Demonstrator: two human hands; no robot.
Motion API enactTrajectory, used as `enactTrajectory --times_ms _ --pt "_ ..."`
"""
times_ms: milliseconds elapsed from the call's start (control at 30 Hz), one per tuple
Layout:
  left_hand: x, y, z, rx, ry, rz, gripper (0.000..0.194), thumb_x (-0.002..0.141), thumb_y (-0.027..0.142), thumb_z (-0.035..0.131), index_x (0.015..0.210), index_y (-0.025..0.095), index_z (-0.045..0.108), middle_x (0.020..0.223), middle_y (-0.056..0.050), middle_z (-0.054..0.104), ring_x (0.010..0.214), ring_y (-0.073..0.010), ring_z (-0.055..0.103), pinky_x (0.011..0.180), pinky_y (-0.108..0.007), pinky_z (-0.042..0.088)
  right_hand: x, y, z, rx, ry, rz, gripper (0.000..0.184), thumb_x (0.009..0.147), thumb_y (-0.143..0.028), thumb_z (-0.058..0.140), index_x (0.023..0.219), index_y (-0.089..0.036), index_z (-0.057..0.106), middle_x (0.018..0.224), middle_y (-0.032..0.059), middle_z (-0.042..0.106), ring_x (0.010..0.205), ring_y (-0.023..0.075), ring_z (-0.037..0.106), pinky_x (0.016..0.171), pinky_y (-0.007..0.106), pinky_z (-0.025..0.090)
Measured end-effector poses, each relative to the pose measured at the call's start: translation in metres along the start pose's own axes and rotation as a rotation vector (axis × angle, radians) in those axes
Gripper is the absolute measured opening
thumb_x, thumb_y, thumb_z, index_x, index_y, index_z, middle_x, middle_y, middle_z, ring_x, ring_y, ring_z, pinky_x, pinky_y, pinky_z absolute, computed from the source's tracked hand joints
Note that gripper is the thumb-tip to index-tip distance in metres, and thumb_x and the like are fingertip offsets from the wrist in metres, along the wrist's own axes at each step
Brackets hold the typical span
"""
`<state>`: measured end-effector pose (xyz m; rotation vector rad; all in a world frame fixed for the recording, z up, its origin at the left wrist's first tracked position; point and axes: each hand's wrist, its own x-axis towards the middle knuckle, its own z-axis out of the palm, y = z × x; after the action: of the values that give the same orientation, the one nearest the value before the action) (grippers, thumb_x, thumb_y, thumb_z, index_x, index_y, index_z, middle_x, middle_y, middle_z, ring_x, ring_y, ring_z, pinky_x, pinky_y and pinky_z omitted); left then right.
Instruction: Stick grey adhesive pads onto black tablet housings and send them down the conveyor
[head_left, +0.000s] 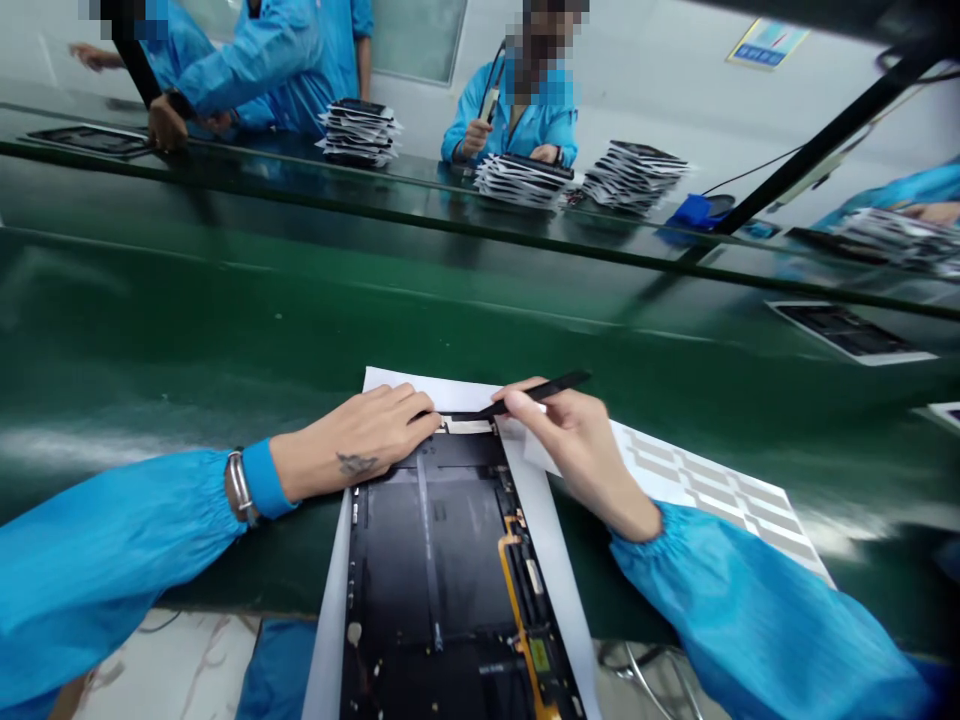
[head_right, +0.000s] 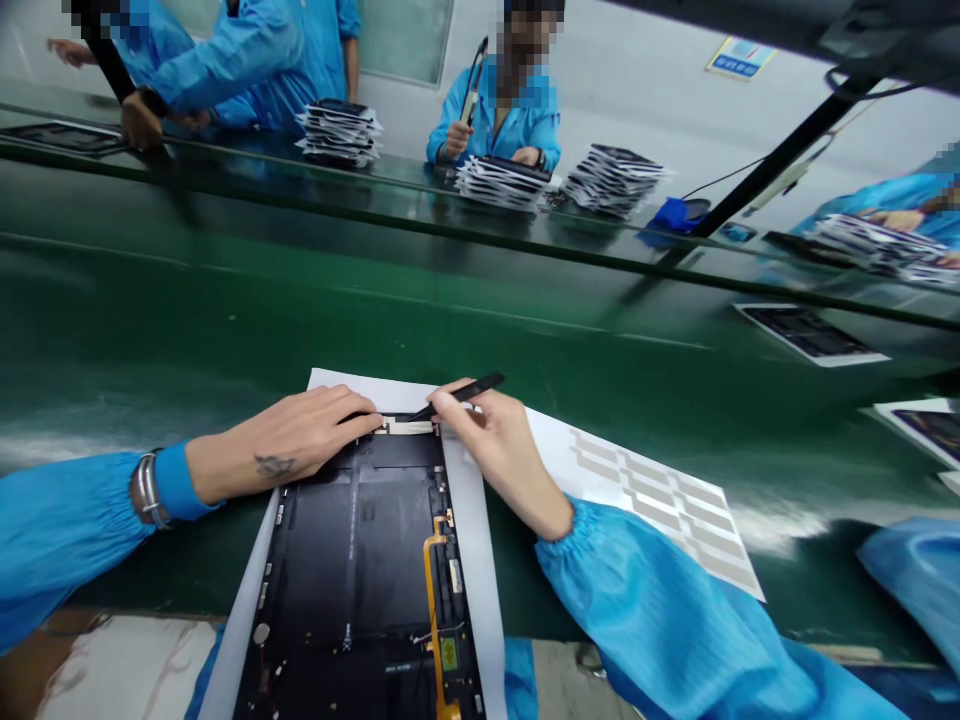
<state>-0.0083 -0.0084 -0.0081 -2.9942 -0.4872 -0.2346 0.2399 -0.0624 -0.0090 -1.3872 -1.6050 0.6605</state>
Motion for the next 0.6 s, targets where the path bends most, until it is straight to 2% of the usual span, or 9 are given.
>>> enactTrajectory --times_ms 100,233,600 --pt "0.001 0.001 0.001 0.031 -0.010 0.003 0.038 0.100 0.008 0.038 0.137 0.015 0.049 0.118 -0.012 0.060 0.101 -0.0244 0.055 0.083 -0.035 0.046 0.002 0.010 -0.009 0.084 0.110 0.148 0.041 0.085 -0.059 0.068 0.081 -0.018 0.073 0.078 0.0052 0.073 0.076 0.0216 0.069 0.075 0.035 0.056" --pt "0.003 0.002 -0.001 0.029 -0.030 -0.008 0.041 0.101 0.010 0.040 0.140 0.020 0.049 0.117 -0.011 0.059 0.100 -0.0247 0.054 0.081 -0.035 0.046 0.003 0.016 -0.011 0.134 0.085 0.263 0.048 0.077 -0.065 0.072 0.081 -0.016 0.072 0.074 0.0060 0.072 0.072 0.0216 0.070 0.073 0.035 0.058" --pt "0.004 0.002 -0.002 0.027 -0.061 -0.015 0.043 0.100 0.010 0.040 0.141 0.020 0.050 0.116 -0.013 0.058 0.099 -0.0256 0.053 0.081 -0.036 0.047 0.000 0.016 -0.006 0.167 0.086 0.220 0.045 0.079 -0.061 0.072 0.079 -0.016 0.074 0.071 0.0049 0.070 0.069 0.0183 0.067 0.070 0.031 0.056"
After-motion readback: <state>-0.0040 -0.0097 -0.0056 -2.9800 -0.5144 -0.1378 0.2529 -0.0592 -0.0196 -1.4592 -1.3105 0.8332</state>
